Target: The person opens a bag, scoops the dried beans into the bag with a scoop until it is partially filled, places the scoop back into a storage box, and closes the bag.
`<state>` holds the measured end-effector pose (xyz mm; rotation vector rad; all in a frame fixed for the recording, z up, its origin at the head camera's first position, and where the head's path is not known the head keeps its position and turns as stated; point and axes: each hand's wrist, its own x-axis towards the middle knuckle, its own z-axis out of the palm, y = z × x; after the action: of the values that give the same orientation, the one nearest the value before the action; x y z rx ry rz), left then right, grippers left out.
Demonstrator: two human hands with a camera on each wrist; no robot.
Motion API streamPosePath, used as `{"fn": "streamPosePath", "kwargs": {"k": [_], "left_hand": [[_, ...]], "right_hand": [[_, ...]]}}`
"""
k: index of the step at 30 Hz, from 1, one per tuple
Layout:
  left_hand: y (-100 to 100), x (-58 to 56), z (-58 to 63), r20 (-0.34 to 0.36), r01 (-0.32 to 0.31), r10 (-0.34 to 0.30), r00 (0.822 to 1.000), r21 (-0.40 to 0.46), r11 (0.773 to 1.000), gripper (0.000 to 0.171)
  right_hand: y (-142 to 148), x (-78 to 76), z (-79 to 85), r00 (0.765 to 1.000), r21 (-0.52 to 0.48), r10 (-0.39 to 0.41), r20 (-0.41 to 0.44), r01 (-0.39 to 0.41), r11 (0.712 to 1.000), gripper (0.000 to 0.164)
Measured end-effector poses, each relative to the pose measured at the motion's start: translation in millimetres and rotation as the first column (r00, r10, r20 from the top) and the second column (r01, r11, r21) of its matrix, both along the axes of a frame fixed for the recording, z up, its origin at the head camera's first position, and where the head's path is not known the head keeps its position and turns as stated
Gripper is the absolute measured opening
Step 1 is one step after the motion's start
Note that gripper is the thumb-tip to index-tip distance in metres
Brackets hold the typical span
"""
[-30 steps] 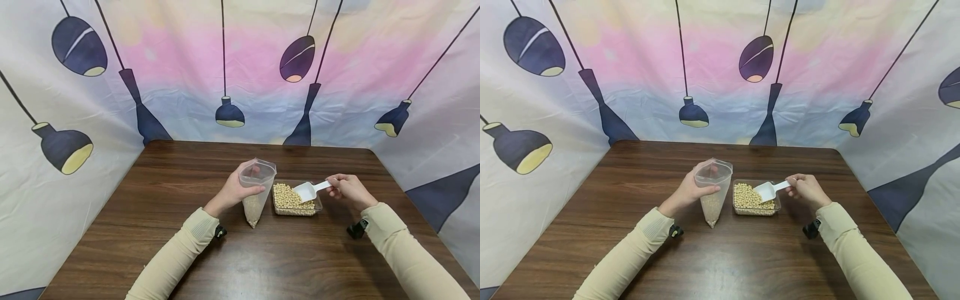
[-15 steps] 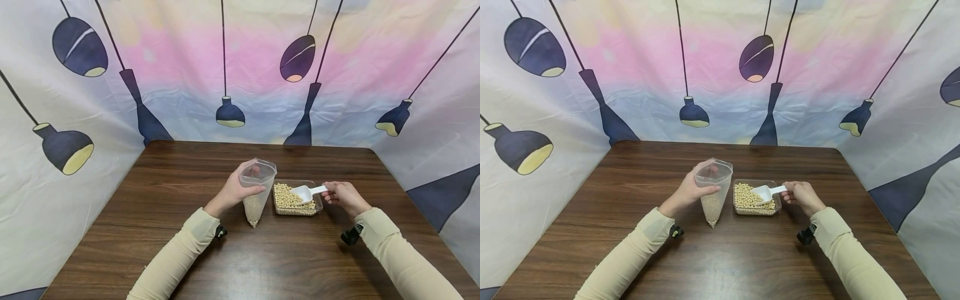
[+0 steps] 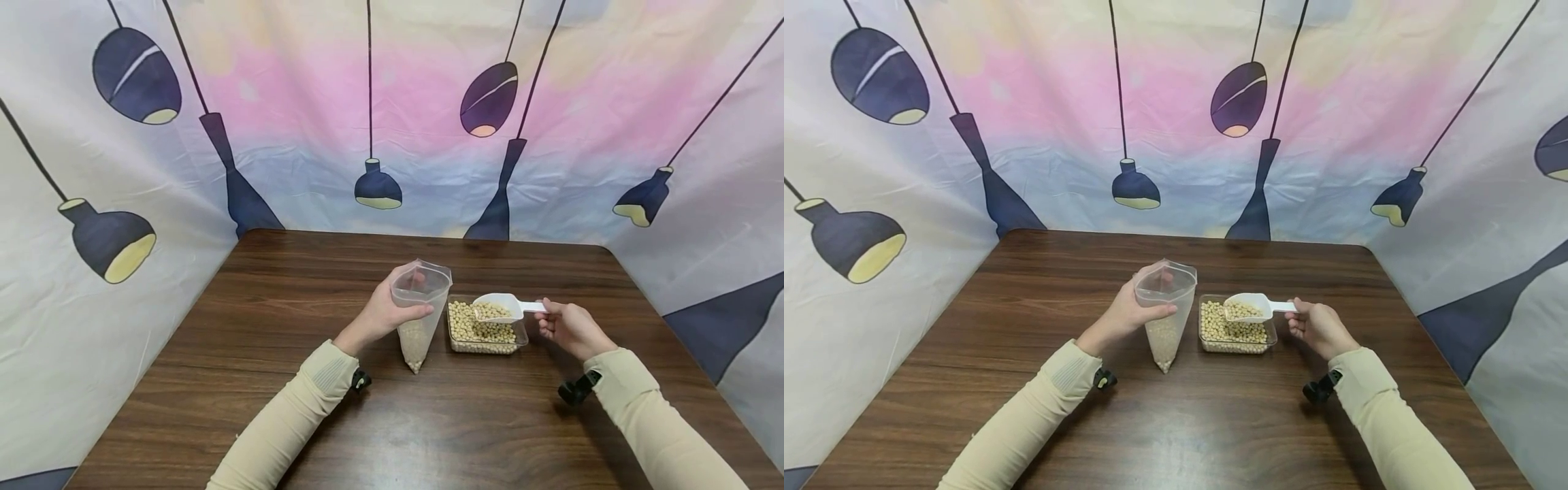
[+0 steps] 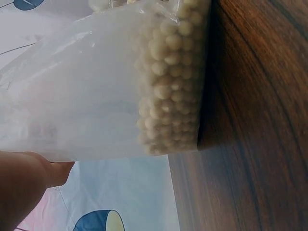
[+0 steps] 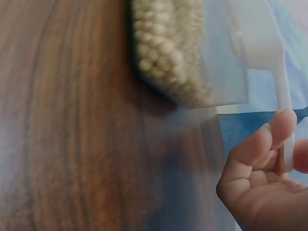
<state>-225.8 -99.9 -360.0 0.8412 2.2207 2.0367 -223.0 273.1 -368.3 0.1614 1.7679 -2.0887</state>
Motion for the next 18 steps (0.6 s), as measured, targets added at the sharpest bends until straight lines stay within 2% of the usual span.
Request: {"fn": "streamPosePath", "kwargs": {"k": [4,10,14,18], "left_hand": [[-1,0.4,0.2,-0.001,0.002,-0.002,1.000,-0.007,1.000,0.080],[-1,0.4,3.0,0.020,0.008,-0.008,1.000,-0.009,1.000,0.080],[-1,8.5,15.8,0.026,0.018,-0.018,0.999,-0.007,1.000,0.079],[-1,17.9,27.9,0.034,0.027,-0.027,0.999,-0.007,1.000,0.077]], "right_hand": [[3,2.0,12.1,1.000,-0.123,-0.018,-0.001,0.017,0.992,0.020],[4,4.1,37.7,0.997,-0.286,-0.035,-0.074,0.012,0.958,0.027],[-2,4.4,57.8,0.992,-0.375,-0.049,-0.115,0.002,0.927,0.024],[-10,5.7,78.5,0.986,-0.409,-0.062,-0.158,-0.008,0.912,0.021]]}}
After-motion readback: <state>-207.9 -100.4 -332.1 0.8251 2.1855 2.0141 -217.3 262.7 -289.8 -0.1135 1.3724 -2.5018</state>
